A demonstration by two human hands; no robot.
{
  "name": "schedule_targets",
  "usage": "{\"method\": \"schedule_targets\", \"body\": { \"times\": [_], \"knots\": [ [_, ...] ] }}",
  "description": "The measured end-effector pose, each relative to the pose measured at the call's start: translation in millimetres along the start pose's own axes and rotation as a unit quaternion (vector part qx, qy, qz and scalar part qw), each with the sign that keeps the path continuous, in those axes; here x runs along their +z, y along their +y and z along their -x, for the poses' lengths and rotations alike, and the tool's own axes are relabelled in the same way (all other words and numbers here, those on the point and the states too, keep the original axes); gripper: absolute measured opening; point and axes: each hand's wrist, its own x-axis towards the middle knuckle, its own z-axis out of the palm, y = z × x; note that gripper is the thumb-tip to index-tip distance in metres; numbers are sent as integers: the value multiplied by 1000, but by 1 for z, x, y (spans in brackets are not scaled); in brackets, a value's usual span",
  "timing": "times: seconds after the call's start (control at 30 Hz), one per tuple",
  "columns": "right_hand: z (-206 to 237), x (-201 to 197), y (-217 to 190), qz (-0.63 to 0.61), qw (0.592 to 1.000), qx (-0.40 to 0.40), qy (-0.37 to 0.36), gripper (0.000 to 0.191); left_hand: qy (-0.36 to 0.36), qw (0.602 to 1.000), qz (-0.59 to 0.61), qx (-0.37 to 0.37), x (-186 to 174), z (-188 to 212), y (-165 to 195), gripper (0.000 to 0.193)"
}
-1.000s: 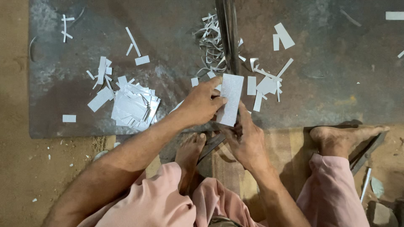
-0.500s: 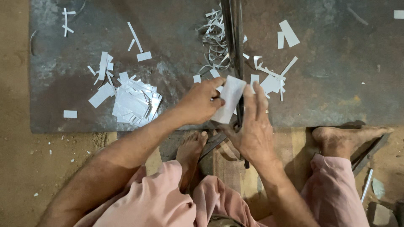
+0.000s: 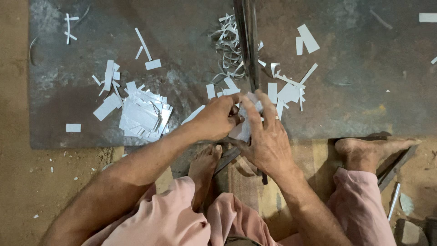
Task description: The person sits on the ground and cuts white plastic pieces into narrow strips using large hand-held bench shears, placing each piece between the blades and squeezing the handles, then tossing the cut strips onto a pile on the metal sheet.
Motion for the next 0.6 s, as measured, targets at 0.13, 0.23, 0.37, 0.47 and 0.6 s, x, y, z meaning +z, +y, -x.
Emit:
{"method": "schedule_targets", "body": {
  "times": [0.13,0.23,0.37,0.47,0.6],
  "knots": [
    [35,13,29,-28,990,19,139,96,98,981,164,15,-23,-31,-18,57],
    [72,49,44,-234,928,281,73,43,192,943,257,92,-62,-59,-31,53],
    [115,84,55,-240,918,313,-49,38,269,915,287,93,-106,-96,-36,42],
    [131,81,60,-231,886,385,-118,40,279,895,335,94,-120,-113,-33,39],
    [151,61,55,-207,827,492,-174,45,254,903,336,82,-115,-123,-28,39]
  ]
}}
